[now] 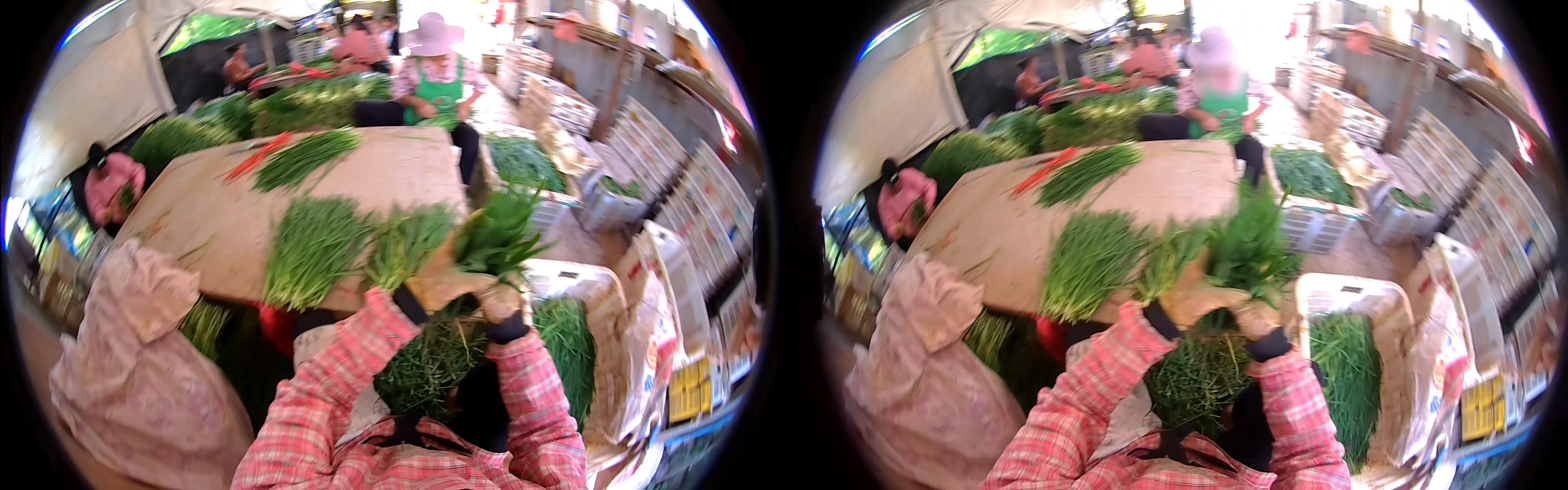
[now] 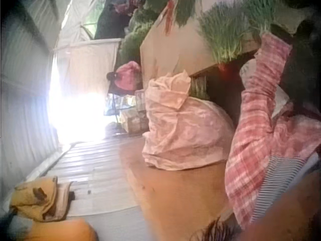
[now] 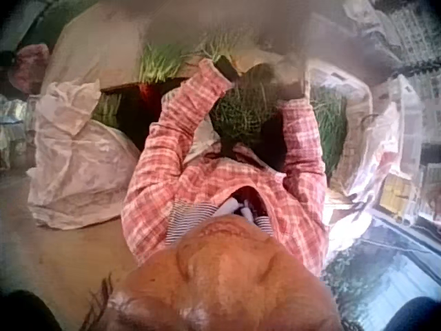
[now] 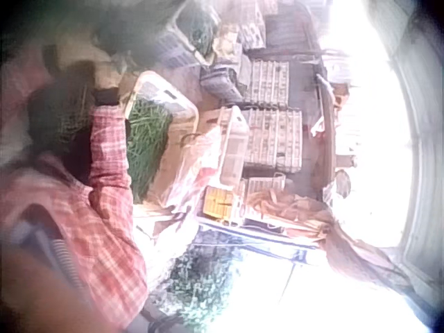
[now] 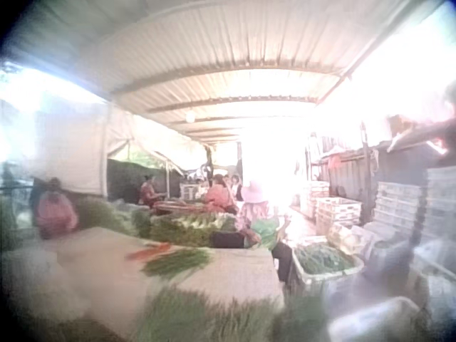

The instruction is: The person processes chives by removing dry leaves from the bunches and then placing the cleaned bunches into a plastic crate.

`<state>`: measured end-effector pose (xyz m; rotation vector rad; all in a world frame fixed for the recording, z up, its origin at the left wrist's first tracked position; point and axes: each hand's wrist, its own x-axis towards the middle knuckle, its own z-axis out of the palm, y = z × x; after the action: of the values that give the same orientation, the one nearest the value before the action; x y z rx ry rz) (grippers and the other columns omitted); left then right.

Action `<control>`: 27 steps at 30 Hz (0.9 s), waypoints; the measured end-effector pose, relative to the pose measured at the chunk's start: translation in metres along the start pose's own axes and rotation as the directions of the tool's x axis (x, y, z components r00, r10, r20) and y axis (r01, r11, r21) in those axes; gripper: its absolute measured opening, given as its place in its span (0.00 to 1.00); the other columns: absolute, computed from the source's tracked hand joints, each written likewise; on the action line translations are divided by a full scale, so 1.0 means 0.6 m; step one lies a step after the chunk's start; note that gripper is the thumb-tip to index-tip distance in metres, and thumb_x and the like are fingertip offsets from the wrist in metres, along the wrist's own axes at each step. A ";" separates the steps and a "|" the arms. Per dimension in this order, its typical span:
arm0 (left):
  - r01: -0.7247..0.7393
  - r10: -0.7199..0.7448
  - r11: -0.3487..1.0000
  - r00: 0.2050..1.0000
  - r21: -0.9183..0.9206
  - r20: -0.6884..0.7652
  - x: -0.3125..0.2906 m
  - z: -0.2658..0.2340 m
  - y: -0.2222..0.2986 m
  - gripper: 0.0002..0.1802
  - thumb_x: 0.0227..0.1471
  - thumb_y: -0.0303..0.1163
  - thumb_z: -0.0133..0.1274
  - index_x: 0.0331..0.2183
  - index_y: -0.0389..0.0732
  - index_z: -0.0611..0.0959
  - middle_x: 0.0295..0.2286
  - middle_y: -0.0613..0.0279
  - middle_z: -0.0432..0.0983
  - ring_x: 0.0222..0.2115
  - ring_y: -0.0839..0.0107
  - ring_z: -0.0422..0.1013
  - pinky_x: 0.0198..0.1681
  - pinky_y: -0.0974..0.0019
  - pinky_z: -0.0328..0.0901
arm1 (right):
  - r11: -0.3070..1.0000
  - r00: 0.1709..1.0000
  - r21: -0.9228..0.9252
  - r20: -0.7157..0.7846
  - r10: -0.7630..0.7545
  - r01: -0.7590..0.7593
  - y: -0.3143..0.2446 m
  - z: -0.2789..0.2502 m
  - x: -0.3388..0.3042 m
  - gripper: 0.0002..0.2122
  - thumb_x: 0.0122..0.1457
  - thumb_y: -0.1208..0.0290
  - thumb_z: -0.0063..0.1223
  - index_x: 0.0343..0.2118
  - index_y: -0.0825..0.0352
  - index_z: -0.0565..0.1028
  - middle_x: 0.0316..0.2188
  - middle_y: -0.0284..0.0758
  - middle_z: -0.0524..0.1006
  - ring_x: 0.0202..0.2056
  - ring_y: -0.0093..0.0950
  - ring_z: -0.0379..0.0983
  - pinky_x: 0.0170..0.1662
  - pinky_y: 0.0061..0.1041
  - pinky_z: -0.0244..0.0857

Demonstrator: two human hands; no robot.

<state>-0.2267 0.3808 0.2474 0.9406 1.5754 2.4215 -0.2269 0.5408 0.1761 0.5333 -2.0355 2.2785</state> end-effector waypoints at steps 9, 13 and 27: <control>0.089 -0.036 0.980 0.961 0.180 -0.275 -0.005 0.013 0.053 0.31 0.36 0.28 0.61 0.46 0.35 0.74 0.34 0.61 0.76 0.32 0.73 0.71 0.40 0.70 0.66 | 0.926 0.964 -0.281 -0.011 -0.264 0.251 0.019 0.091 0.004 0.29 0.47 0.64 0.59 0.52 0.68 0.63 0.47 0.47 0.68 0.47 0.41 0.67 0.48 0.33 0.62; -0.019 0.034 0.999 0.922 0.042 -0.385 -0.057 -0.007 0.119 0.12 0.42 0.24 0.56 0.34 0.34 0.81 0.23 0.64 0.76 0.22 0.77 0.70 0.29 0.73 0.65 | 0.652 0.945 -0.709 0.064 -0.320 0.269 -0.110 0.170 -0.056 0.34 0.41 0.62 0.65 0.51 0.69 0.64 0.48 0.47 0.67 0.47 0.44 0.65 0.48 0.36 0.61; -0.401 0.085 0.829 0.780 -0.390 -0.620 -0.327 -0.287 0.108 0.18 0.55 0.36 0.47 0.43 0.34 0.73 0.23 0.66 0.71 0.24 0.70 0.68 0.33 0.62 0.68 | 0.791 0.999 0.610 0.004 0.046 -0.039 -0.017 0.176 -0.189 0.11 0.62 0.64 0.43 0.28 0.67 0.67 0.14 0.24 0.60 0.13 0.13 0.47 0.15 0.15 0.42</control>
<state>-0.1476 0.1357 0.1701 0.3271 0.8163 3.3003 -0.0936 0.4622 0.1625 0.4879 -1.2592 2.9454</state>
